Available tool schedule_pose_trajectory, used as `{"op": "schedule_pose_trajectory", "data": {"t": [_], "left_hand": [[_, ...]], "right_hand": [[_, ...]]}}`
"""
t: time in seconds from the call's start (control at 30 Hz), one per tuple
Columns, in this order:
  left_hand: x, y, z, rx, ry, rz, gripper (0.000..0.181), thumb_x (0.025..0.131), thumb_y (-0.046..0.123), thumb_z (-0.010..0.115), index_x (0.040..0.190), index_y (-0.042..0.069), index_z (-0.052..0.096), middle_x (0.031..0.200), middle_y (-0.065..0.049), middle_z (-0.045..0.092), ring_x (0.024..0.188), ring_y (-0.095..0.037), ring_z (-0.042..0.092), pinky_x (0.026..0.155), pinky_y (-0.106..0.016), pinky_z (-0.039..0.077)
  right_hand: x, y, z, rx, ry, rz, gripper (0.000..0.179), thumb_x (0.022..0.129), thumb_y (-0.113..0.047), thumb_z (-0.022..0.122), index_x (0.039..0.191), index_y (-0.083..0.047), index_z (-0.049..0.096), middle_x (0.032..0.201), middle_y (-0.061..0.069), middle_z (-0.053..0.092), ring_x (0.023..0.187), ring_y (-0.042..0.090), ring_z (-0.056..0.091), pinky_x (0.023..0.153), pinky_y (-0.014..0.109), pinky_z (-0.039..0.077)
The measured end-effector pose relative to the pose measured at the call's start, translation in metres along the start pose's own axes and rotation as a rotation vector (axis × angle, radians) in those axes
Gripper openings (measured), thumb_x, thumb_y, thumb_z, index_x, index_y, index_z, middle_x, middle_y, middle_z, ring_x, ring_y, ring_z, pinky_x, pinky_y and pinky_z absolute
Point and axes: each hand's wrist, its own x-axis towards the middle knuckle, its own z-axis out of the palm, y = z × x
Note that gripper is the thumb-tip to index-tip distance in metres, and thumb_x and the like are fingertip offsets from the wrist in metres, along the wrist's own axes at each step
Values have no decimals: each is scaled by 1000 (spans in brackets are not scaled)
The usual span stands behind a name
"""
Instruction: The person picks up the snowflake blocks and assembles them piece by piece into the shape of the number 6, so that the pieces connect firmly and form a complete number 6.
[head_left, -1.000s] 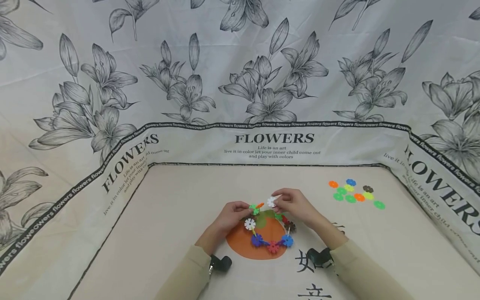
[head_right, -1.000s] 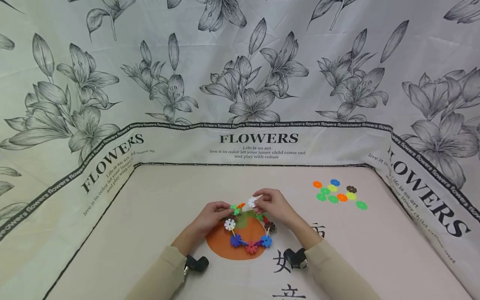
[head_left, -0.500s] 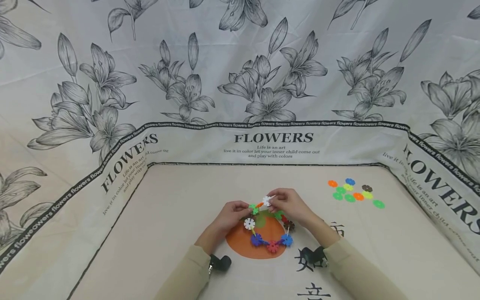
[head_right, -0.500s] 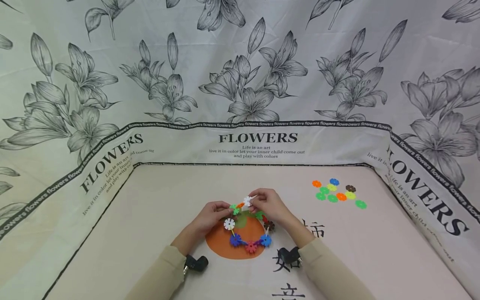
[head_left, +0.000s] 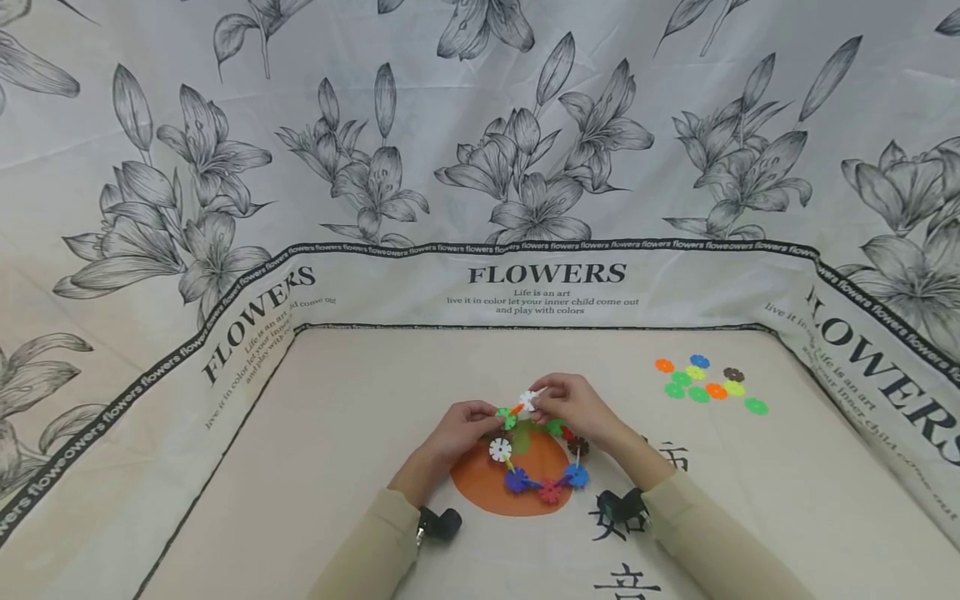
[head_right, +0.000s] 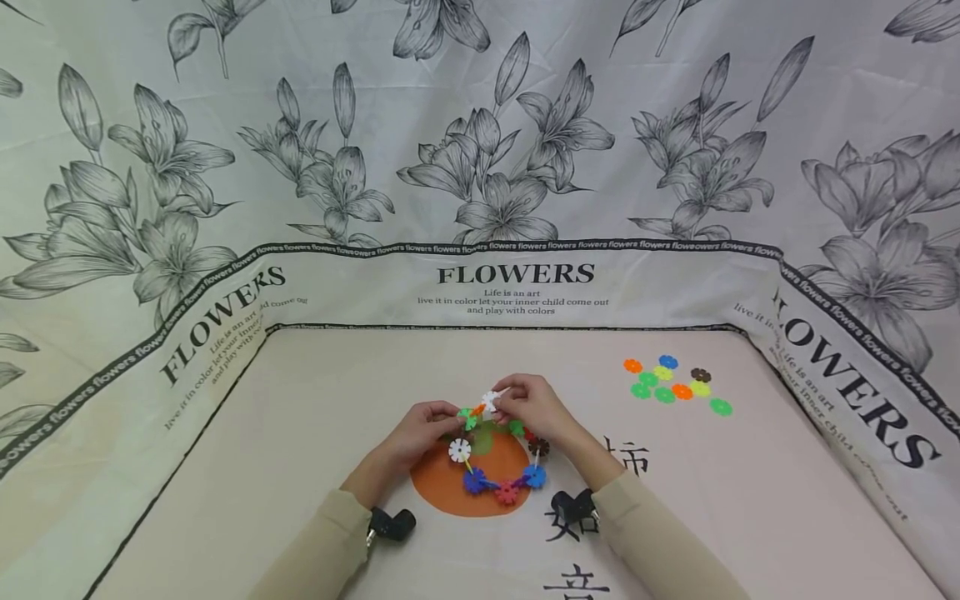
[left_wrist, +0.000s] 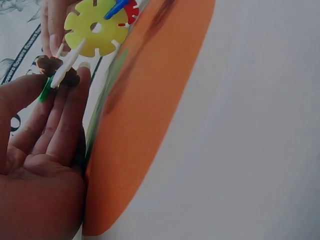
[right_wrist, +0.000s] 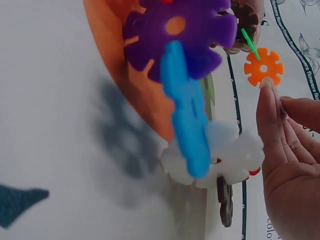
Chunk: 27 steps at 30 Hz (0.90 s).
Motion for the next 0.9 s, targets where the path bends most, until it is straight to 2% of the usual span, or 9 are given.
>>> {"op": "schedule_pose_trajectory", "data": {"t": [0.2, 0.43, 0.6, 0.73, 0.9], "left_hand": [[0, 0, -1, 19, -36, -6, 22, 100, 20, 68, 107, 0, 71, 97, -11, 78, 94, -20, 74, 98, -36, 52], [1, 0, -5, 38, -62, 10, 24, 99, 19, 70, 108, -2, 74, 97, -10, 78, 97, -19, 73, 97, -34, 53], [2, 0, -6, 1, -87, 40, 24, 99, 14, 69, 110, -7, 72, 94, -16, 78, 96, -24, 76, 97, -33, 54], [1, 1, -5, -21, -75, 43, 24, 99, 12, 68, 110, -9, 71, 93, -18, 77, 94, -26, 76, 97, -32, 54], [-1, 2, -3, -29, -52, 26, 24, 99, 13, 68, 110, -9, 71, 92, -18, 77, 94, -25, 76, 96, -32, 54]], "right_hand": [[3, -1, 1, -28, -6, 20, 30, 102, -8, 63, 124, 12, 59, 95, 23, 74, 84, 33, 73, 81, 41, 61], [6, 1, 2, 2, -10, 34, 31, 101, -8, 63, 125, 12, 61, 100, 24, 73, 87, 31, 74, 82, 39, 61], [6, -2, 2, 27, -5, 41, 31, 101, -8, 64, 124, 12, 63, 105, 23, 73, 86, 25, 75, 85, 41, 60], [6, -4, 4, 45, -2, 52, 29, 101, -8, 64, 123, 11, 66, 106, 22, 73, 86, 23, 75, 85, 40, 60], [6, -2, 6, 68, -10, 52, 29, 101, -7, 64, 123, 11, 65, 107, 26, 72, 87, 26, 75, 85, 35, 60]]}}
